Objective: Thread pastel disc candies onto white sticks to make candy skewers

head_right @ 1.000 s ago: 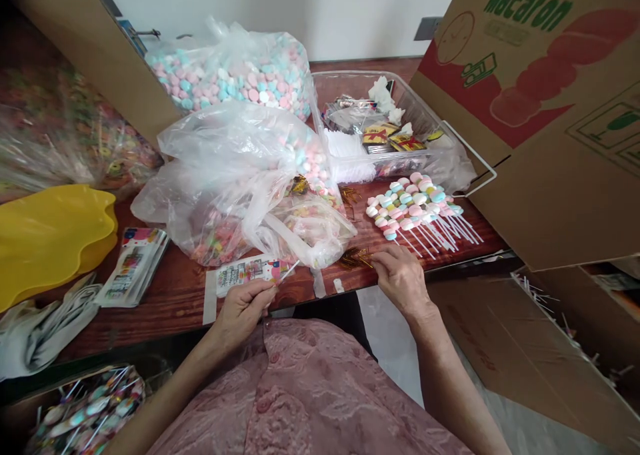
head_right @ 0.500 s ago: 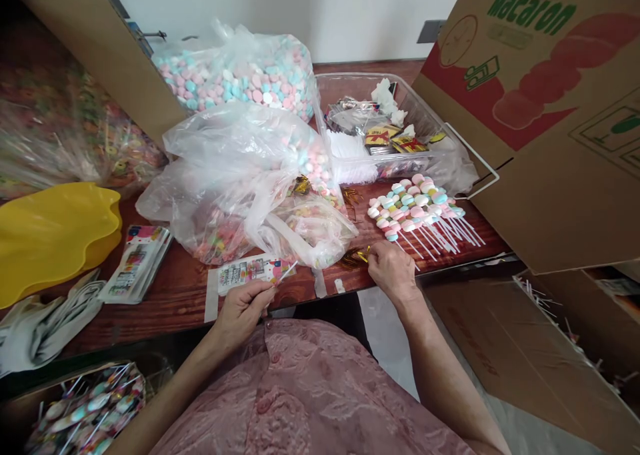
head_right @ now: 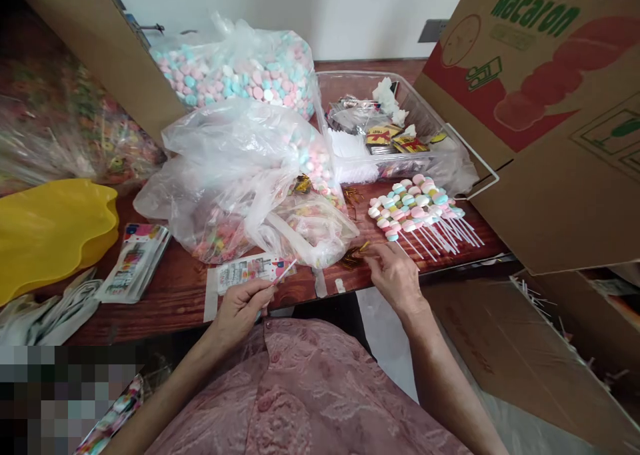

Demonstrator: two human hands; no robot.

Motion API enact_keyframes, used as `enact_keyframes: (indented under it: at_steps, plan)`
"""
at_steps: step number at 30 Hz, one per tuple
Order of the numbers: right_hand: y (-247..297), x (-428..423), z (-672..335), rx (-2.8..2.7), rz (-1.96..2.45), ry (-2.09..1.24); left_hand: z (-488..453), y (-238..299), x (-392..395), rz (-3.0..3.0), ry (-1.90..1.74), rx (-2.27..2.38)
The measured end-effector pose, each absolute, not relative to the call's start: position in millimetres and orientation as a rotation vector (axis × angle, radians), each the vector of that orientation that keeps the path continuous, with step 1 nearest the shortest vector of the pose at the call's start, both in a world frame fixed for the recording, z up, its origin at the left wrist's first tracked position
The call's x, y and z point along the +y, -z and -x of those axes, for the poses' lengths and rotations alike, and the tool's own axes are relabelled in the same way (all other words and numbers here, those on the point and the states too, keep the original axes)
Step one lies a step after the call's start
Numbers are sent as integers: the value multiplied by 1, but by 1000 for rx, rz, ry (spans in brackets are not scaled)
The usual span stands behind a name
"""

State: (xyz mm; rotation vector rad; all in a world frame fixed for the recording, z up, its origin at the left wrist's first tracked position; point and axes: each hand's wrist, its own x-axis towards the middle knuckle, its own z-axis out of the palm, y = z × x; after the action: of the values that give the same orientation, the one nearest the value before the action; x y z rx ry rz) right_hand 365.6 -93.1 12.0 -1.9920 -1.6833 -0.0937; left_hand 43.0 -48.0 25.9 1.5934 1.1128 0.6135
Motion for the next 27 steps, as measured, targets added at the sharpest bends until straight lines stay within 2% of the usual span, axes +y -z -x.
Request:
enact_keyframes:
  at_steps: [4,12,17,27]
  plan:
    - [-16,-89,-368,-1781,2003,289,-47,-30,-49,-1684,-601,1071]
    - [-8,-77,-389,-1984,1859,263,-47,-19,-43,-1345,-613,1143]
    - [-8,-73,-389,-2060,1784,191,-52,-32,-35,-1069,-595,1238]
    - [-10,-63,-389,-2047,1814,-39,-45,-30,4,-1058,-747,1229]
